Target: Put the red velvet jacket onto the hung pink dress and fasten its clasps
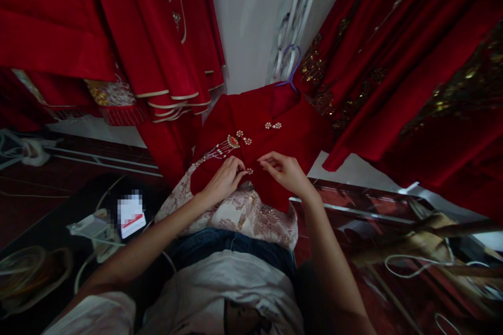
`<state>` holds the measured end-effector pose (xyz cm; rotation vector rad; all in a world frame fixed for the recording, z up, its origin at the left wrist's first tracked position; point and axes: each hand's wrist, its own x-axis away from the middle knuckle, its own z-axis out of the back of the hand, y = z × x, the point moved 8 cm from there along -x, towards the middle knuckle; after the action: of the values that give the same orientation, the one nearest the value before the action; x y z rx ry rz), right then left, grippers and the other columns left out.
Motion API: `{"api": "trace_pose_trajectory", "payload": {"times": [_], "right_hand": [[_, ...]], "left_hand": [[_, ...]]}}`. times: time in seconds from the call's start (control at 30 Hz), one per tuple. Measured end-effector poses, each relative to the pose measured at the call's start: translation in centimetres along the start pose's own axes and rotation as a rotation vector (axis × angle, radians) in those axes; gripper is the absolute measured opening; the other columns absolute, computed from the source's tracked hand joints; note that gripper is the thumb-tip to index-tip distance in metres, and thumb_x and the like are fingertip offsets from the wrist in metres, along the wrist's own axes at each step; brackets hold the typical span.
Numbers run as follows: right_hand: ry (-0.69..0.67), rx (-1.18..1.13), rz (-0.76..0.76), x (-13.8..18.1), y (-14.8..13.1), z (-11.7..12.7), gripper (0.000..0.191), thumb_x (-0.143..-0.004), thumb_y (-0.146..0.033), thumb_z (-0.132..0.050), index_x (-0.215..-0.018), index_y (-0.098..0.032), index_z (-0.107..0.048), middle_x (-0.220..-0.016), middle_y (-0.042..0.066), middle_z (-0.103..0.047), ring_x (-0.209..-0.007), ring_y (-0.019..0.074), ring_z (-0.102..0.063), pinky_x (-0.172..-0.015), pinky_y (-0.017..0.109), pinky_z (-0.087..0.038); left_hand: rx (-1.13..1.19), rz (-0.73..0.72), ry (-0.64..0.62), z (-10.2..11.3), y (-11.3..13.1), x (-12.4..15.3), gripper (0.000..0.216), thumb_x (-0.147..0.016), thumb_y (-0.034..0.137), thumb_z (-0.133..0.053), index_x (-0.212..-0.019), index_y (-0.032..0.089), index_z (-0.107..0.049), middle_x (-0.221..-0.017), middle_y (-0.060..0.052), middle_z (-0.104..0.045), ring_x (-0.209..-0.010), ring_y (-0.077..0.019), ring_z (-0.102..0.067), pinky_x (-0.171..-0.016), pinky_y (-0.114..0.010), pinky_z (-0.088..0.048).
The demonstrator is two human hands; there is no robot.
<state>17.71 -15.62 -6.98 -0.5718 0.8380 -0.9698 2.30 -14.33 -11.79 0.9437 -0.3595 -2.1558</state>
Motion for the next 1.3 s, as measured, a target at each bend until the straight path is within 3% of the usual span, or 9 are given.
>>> {"api": "trace_pose_trajectory", "payload": {"times": [0.33,0.53,0.67,0.83,0.97,1.1,1.2,1.3], "right_hand": [[-0.04,-0.069,-0.059,-0.4,2.2,-0.3,0.022,-0.09,-0.036,-0.055,-0.101,-0.021,-0.066,-0.096,0.005,-0.073,-0.087,0.0158,-0.07,-0.077,0.03,-0.057],[-0.056,-0.064,-0.051,-0.5,1.7,-0.7,0.017,-0.091,-0.03,-0.053,-0.099,-0.021,-0.066,-0.096,0.004,-0.073,-0.087,0.0147,-0.07,-0.08,0.03,-0.056],[-0.066,-0.061,-0.057,-0.5,1.7,-0.8,0.017,-0.091,-0.03,-0.054,-0.098,-0.02,-0.066,-0.093,0.005,-0.073,-0.085,0.0146,-0.07,-0.077,0.029,-0.056],[-0.064,-0.057,-0.039,-0.4,2.0,-0.7,0.018,-0.091,-0.03,-0.054,-0.1,-0.02,-0.066,-0.095,0.005,-0.073,-0.086,0.0147,-0.069,-0.077,0.029,-0.055],[-0.066,-0.062,-0.035,-0.4,2.0,-0.6,0.018,-0.091,-0.03,-0.054,-0.1,-0.019,-0.066,-0.095,0.005,-0.073,-0.086,0.0145,-0.069,-0.077,0.029,-0.055],[-0.064,-0.06,-0.036,-0.3,2.1,-0.5,0.018,-0.091,-0.029,-0.053,-0.1,-0.019,-0.066,-0.094,0.005,-0.072,-0.087,0.0146,-0.069,-0.078,0.029,-0.055],[-0.066,-0.065,-0.045,-0.2,2.1,-0.4,0.018,-0.091,-0.03,-0.053,-0.1,-0.019,-0.065,-0.095,0.005,-0.072,-0.087,0.0148,-0.069,-0.079,0.03,-0.056],[-0.062,-0.068,-0.046,-0.3,2.2,-0.3,0.018,-0.091,-0.031,-0.053,-0.099,-0.02,-0.066,-0.095,0.005,-0.072,-0.086,0.0151,-0.069,-0.078,0.03,-0.056]], "left_hand": [[0.089,0.049,-0.015,0.0,-0.5,-1.1,0.013,-0.098,0.027,-0.039,-0.103,0.021,-0.049,-0.092,-0.003,-0.06,-0.084,-0.0146,-0.059,-0.08,-0.031,-0.049],[-0.332,-0.129,0.037,3.5,-0.2,-6.7,0.024,-0.096,0.022,-0.039,-0.111,0.02,-0.058,-0.107,-0.01,-0.053,-0.102,-0.022,-0.05,-0.09,-0.04,-0.046],[-0.507,-0.179,-0.045,3.8,-0.8,-9.4,0.021,-0.093,0.026,-0.046,-0.103,0.016,-0.062,-0.102,-0.012,-0.05,-0.1,-0.026,-0.047,-0.085,-0.042,-0.045],[-0.584,-0.269,-0.216,3.2,-0.7,-10.2,0.019,-0.091,0.026,-0.05,-0.098,0.015,-0.063,-0.107,-0.014,-0.052,-0.104,-0.0291,-0.047,-0.086,-0.044,-0.041],[-0.511,-0.346,-0.251,3.7,-0.5,-10.9,0.016,-0.089,0.027,-0.054,-0.095,0.017,-0.064,-0.111,-0.011,-0.055,-0.104,-0.0251,-0.049,-0.09,-0.041,-0.037],[-0.444,-0.434,-0.303,3.4,-1.0,-11.7,0.017,-0.092,0.028,-0.05,-0.093,0.022,-0.066,-0.093,-0.004,-0.062,-0.097,-0.0198,-0.052,-0.101,-0.042,-0.027],[-0.434,-0.428,-0.269,3.2,-1.5,-12.7,0.022,-0.094,0.031,-0.047,-0.093,0.024,-0.068,-0.087,-0.004,-0.063,-0.092,-0.0194,-0.052,-0.1,-0.043,-0.026],[-0.404,-0.389,-0.136,3.1,-0.9,-13.8,0.025,-0.095,0.034,-0.046,-0.099,0.022,-0.068,-0.092,-0.006,-0.062,-0.093,-0.0205,-0.051,-0.097,-0.043,-0.028]]}}
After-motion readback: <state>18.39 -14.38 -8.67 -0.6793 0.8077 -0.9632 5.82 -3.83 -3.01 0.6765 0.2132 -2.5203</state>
